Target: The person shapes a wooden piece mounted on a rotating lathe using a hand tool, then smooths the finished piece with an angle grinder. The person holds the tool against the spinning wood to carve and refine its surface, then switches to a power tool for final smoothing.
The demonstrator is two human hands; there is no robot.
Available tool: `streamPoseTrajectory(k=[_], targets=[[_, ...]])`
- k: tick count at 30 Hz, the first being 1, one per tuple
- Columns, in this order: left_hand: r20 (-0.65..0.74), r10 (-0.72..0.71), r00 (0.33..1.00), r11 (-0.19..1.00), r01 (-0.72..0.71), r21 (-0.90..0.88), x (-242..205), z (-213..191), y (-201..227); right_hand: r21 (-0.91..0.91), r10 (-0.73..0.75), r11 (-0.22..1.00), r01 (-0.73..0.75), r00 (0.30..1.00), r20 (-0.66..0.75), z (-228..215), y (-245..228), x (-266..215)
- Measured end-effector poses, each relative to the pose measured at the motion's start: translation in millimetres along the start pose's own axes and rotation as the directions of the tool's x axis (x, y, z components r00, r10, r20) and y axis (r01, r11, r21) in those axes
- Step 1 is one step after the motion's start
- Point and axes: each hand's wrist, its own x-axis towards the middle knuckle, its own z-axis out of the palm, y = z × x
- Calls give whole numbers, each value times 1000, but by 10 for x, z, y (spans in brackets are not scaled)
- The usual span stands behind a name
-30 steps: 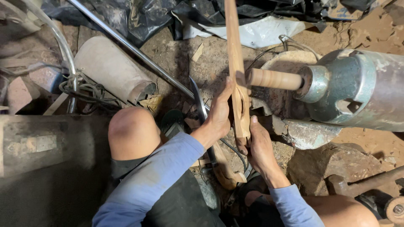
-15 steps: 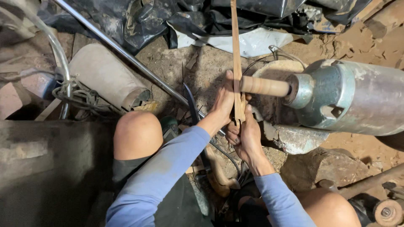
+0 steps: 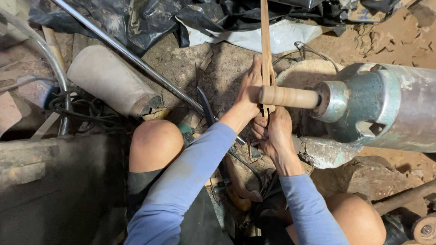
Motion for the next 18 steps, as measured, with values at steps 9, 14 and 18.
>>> streamPoseTrajectory(k=[9, 14, 18], targets=[[2, -1, 1000, 999, 1, -35, 105, 73, 74, 29, 4, 1000, -4, 1000, 18, -53, -32, 134], [5, 11, 1000, 1000, -11, -17, 140, 57, 64, 35, -4, 999, 4, 1000, -18, -61, -23, 162], [-21, -4, 1000, 1000, 4, -15, 124, 40, 46, 14, -4, 1000, 4, 999, -34, -50, -14, 146]])
